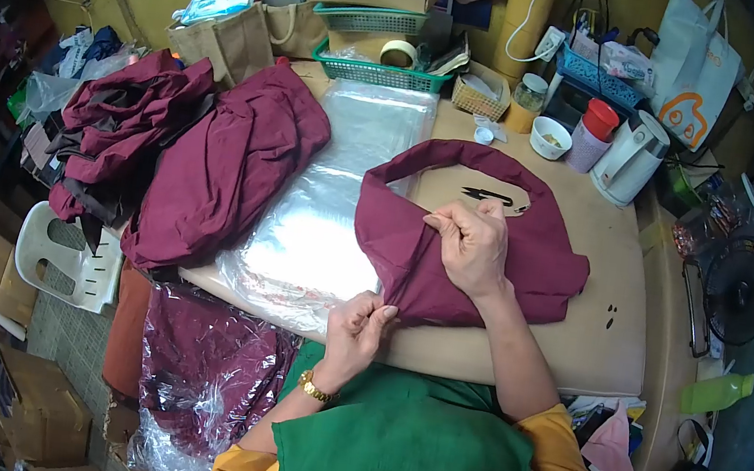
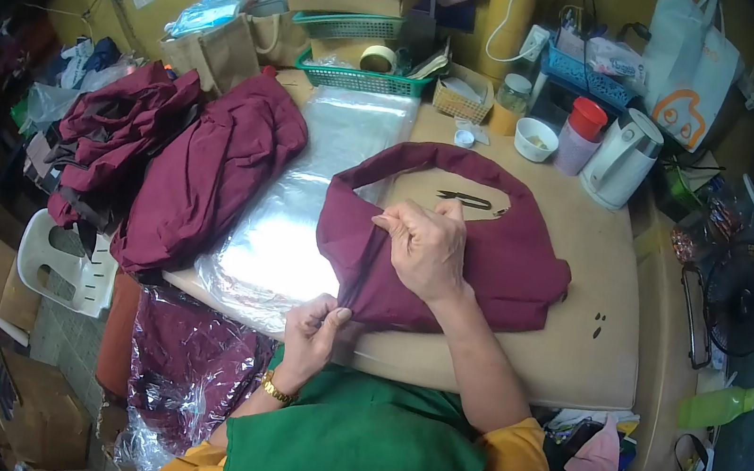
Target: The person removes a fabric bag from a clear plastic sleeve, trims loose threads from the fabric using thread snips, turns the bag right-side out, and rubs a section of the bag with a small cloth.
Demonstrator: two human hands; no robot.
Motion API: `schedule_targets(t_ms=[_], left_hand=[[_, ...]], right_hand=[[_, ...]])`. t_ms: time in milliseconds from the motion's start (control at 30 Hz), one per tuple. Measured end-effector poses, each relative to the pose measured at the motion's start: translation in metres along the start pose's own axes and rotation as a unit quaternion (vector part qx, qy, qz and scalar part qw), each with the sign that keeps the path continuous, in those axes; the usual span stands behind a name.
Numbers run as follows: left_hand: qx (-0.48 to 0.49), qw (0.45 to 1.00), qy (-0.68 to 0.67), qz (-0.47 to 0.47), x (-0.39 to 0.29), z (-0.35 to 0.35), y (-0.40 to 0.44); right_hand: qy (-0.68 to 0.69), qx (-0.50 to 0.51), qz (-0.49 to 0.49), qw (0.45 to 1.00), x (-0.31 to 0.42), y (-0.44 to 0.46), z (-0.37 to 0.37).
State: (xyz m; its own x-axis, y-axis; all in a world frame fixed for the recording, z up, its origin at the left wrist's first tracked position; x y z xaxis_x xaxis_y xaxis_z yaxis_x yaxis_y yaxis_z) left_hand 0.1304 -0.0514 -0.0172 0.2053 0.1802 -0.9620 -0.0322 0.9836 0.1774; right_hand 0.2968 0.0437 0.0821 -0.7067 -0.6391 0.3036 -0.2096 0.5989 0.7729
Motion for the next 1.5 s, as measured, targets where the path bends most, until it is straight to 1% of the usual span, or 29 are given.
schedule_targets(t_ms=[67, 200, 267, 300, 367, 433, 467, 500, 533, 567, 633, 700, 767, 800, 833, 900, 933, 967, 1033, 1067, 1133, 1167, 1200, 1233, 1300, 1333, 1367, 1433, 1500], left_hand=[[0.027, 0.989, 0.112, 0.088, -0.005, 0.001, 0.000], [0.059, 0.980, 0.181, 0.059, -0.005, -0.011, -0.009], [0.015, 0.946, 0.289, 0.146, -0.007, -0.027, -0.008], [-0.036, 0.936, 0.329, 0.118, -0.030, -0.026, -0.001], [-0.049, 0.897, 0.328, 0.291, -0.064, -0.009, 0.020], [0.005, 0.924, 0.266, 0.273, -0.059, -0.006, 0.037], [0.059, 0.927, 0.293, 0.226, -0.038, -0.017, 0.045], [0.051, 0.931, 0.291, 0.214, -0.035, -0.018, 0.050], [-0.009, 0.947, 0.256, 0.191, -0.031, -0.023, 0.050], [-0.067, 0.959, 0.221, 0.166, -0.025, -0.028, 0.047], [-0.131, 0.967, 0.166, 0.141, -0.031, -0.037, 0.044], [-0.163, 0.964, 0.137, 0.156, -0.025, -0.055, 0.042], [-0.177, 0.957, 0.154, 0.168, -0.028, -0.067, 0.041], [-0.178, 0.953, 0.160, 0.186, -0.026, -0.072, 0.042], [-0.185, 0.949, 0.167, 0.193, -0.028, -0.072, 0.042], [-0.203, 0.948, 0.174, 0.174, -0.021, -0.079, 0.038], [-0.224, 0.941, 0.153, 0.202, -0.017, -0.081, 0.038], [-0.227, 0.938, 0.173, 0.195, -0.022, -0.086, 0.036], [-0.241, 0.913, 0.293, 0.152, -0.016, -0.110, 0.031], [-0.241, 0.911, 0.296, 0.154, -0.024, -0.106, 0.032], [-0.258, 0.746, 0.529, 0.311, -0.065, -0.078, 0.033], [-0.249, 0.786, 0.484, 0.293, -0.075, -0.061, 0.036], [-0.180, 0.809, 0.471, 0.304, -0.086, -0.036, 0.041], [-0.070, 0.852, 0.429, 0.291, -0.082, -0.015, 0.047], [0.085, 0.859, 0.419, 0.280, -0.083, 0.050, 0.048], [0.136, 0.874, 0.389, 0.257, -0.077, 0.072, 0.053], [0.183, 0.882, 0.392, 0.186, -0.065, 0.081, 0.062], [0.144, 0.922, 0.321, 0.162, -0.054, 0.084, 0.073], [0.131, 0.926, 0.305, 0.178, -0.056, 0.082, 0.076]], right_hand=[[-0.021, 0.004, -0.007, 1.000, -0.003, 0.000, 0.000], [0.004, 0.007, -0.051, 0.999, -0.002, -0.001, 0.001], [-0.004, 0.023, -0.063, 0.998, -0.001, -0.002, 0.002], [0.041, 0.030, -0.076, 0.996, 0.005, -0.003, 0.005], [0.099, 0.032, -0.131, 0.986, 0.023, -0.007, 0.011], [0.139, 0.028, -0.132, 0.981, 0.033, -0.021, 0.027], [0.111, 0.022, -0.119, 0.986, 0.037, -0.025, 0.026], [0.082, 0.016, -0.105, 0.991, 0.040, -0.029, 0.023], [0.085, 0.032, -0.054, 0.994, 0.042, -0.033, 0.015], [0.081, 0.028, -0.051, 0.995, 0.041, -0.037, 0.001], [-0.135, 0.101, -0.030, 0.985, 0.024, -0.054, -0.031], [-0.192, 0.201, 0.055, 0.959, -0.010, -0.077, -0.064], [-0.168, 0.262, 0.170, 0.935, -0.044, -0.093, -0.091], [-0.122, 0.261, 0.207, 0.935, -0.054, -0.092, -0.102], [-0.126, 0.258, 0.212, 0.934, -0.060, -0.098, -0.099], [0.070, 0.050, 0.325, 0.942, -0.086, -0.113, -0.079], [0.144, -0.022, 0.337, 0.930, -0.090, -0.116, -0.066], [0.155, -0.058, 0.319, 0.933, -0.099, -0.121, -0.051], [0.083, -0.048, 0.309, 0.946, -0.080, -0.107, -0.048], [-0.007, -0.005, 0.290, 0.957, -0.077, -0.104, -0.046], [-0.005, -0.003, 0.262, 0.965, -0.073, -0.099, -0.035], [-0.005, 0.003, 0.233, 0.972, -0.069, -0.096, -0.029], [0.018, 0.024, 0.215, 0.976, -0.062, -0.092, -0.026], [0.021, 0.025, 0.214, 0.976, -0.056, -0.089, -0.022], [0.117, 0.014, 0.183, 0.976, -0.042, -0.080, -0.017], [0.106, -0.011, 0.151, 0.983, -0.034, -0.073, -0.020], [0.107, -0.012, 0.149, 0.983, -0.028, -0.069, -0.028], [0.115, -0.115, 0.189, 0.968, -0.026, -0.070, -0.050], [0.063, -0.104, 0.205, 0.971, -0.042, -0.095, -0.073]])
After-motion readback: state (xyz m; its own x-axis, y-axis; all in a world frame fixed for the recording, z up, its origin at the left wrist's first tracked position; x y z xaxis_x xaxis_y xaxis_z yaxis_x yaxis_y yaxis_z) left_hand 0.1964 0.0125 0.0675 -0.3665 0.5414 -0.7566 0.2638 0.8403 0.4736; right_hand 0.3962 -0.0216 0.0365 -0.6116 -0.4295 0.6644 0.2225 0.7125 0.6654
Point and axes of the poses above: each hand's wrist, its own y-axis towards the middle knuckle, its own z-axis out of the palm, x = y × z, the point moved 3 cm from there along y, towards the middle knuckle, and after that the axes turned 8 degrees about -y, right-handed, at the moved point
